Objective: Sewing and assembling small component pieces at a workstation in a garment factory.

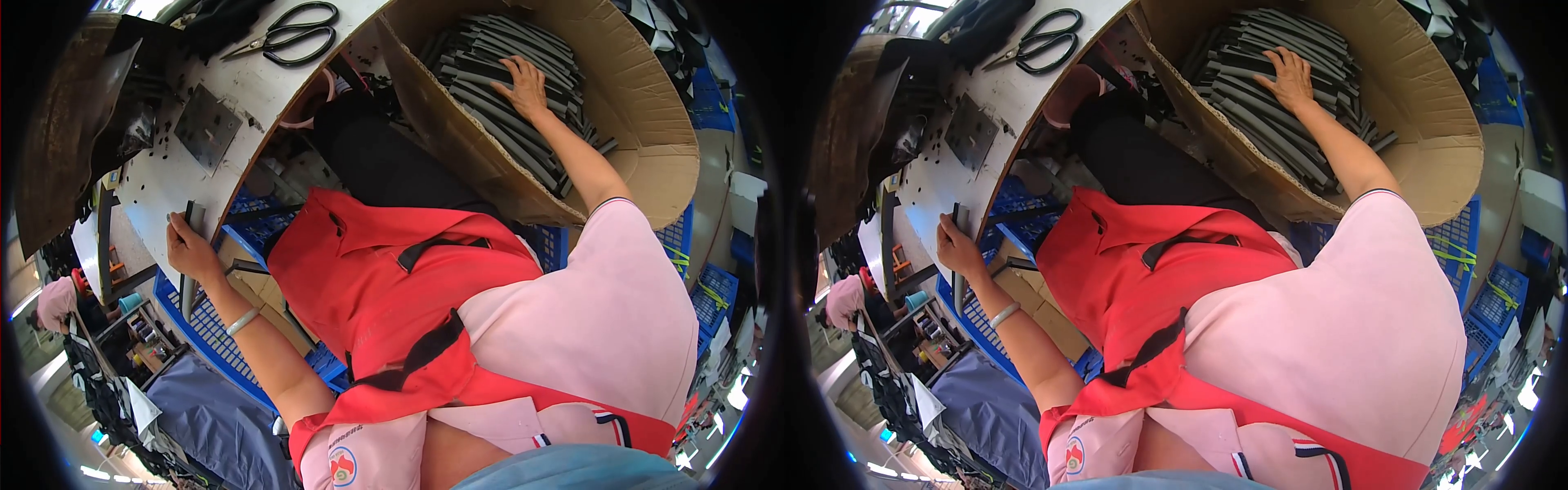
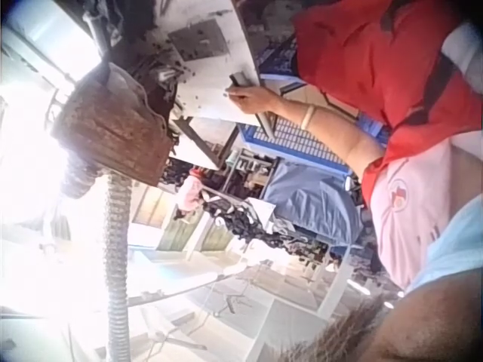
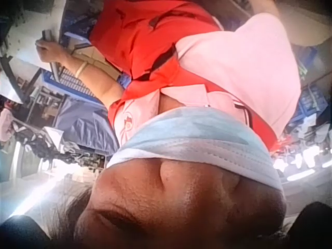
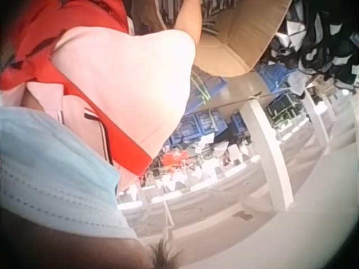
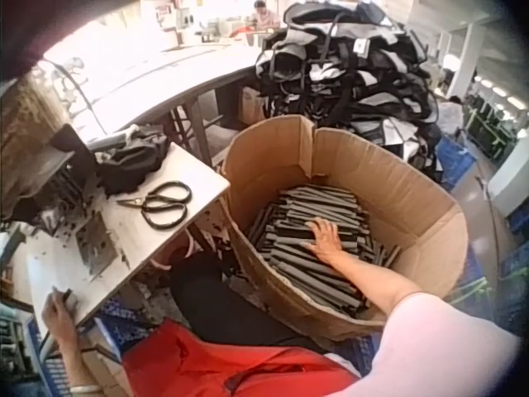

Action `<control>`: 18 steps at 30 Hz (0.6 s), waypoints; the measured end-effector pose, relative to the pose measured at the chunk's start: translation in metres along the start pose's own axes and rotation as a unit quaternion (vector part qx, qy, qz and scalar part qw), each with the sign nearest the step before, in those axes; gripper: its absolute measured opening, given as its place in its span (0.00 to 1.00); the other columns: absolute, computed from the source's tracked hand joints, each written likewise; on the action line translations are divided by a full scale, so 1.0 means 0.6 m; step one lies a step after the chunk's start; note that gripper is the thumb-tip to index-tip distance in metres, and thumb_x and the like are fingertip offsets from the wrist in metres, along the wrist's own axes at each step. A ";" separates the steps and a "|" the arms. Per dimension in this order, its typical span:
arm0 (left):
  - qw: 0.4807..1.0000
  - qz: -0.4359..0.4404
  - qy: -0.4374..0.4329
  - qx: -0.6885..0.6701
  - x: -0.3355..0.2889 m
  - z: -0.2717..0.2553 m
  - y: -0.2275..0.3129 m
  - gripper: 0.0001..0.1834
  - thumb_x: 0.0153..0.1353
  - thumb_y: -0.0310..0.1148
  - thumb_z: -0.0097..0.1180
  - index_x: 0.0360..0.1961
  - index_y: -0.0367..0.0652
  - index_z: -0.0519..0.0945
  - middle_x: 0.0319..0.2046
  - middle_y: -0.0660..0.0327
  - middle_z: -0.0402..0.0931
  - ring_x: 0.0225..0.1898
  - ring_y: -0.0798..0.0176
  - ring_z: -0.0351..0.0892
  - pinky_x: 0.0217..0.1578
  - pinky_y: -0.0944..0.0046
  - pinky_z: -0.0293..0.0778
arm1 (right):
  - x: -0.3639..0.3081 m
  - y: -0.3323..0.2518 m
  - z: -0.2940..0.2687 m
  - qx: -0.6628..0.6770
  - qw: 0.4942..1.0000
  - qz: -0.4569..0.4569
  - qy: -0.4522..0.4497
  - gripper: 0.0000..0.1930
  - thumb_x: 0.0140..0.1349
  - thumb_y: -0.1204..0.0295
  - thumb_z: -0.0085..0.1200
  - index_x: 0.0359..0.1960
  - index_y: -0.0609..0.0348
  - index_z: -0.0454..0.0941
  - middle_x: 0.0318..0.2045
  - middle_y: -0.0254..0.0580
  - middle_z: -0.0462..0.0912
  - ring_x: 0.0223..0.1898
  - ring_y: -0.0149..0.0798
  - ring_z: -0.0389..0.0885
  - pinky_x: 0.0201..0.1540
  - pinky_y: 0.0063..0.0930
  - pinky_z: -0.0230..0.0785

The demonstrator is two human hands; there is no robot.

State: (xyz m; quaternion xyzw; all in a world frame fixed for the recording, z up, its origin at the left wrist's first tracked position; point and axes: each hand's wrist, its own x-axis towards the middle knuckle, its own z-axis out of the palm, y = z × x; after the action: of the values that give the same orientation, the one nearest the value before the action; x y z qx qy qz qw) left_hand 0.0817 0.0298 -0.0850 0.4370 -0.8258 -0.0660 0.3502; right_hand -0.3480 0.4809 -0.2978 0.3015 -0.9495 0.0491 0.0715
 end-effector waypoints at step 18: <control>1.000 0.009 0.000 -0.002 0.003 0.003 -0.003 0.23 0.70 0.46 0.48 0.33 0.37 0.84 0.26 0.55 0.82 0.27 0.59 0.80 0.31 0.60 0.73 | 0.045 0.005 -0.015 0.072 0.993 0.004 0.090 0.26 0.62 0.46 0.54 0.57 0.45 0.73 0.55 0.36 0.74 0.59 0.43 0.67 0.64 0.40 0.53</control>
State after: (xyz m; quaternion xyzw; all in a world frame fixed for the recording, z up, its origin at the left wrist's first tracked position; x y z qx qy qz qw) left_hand 0.0815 0.0269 -0.0861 0.4287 -0.8295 -0.0645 0.3522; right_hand -0.3708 0.4691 -0.2849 0.2966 -0.9343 0.1450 0.1349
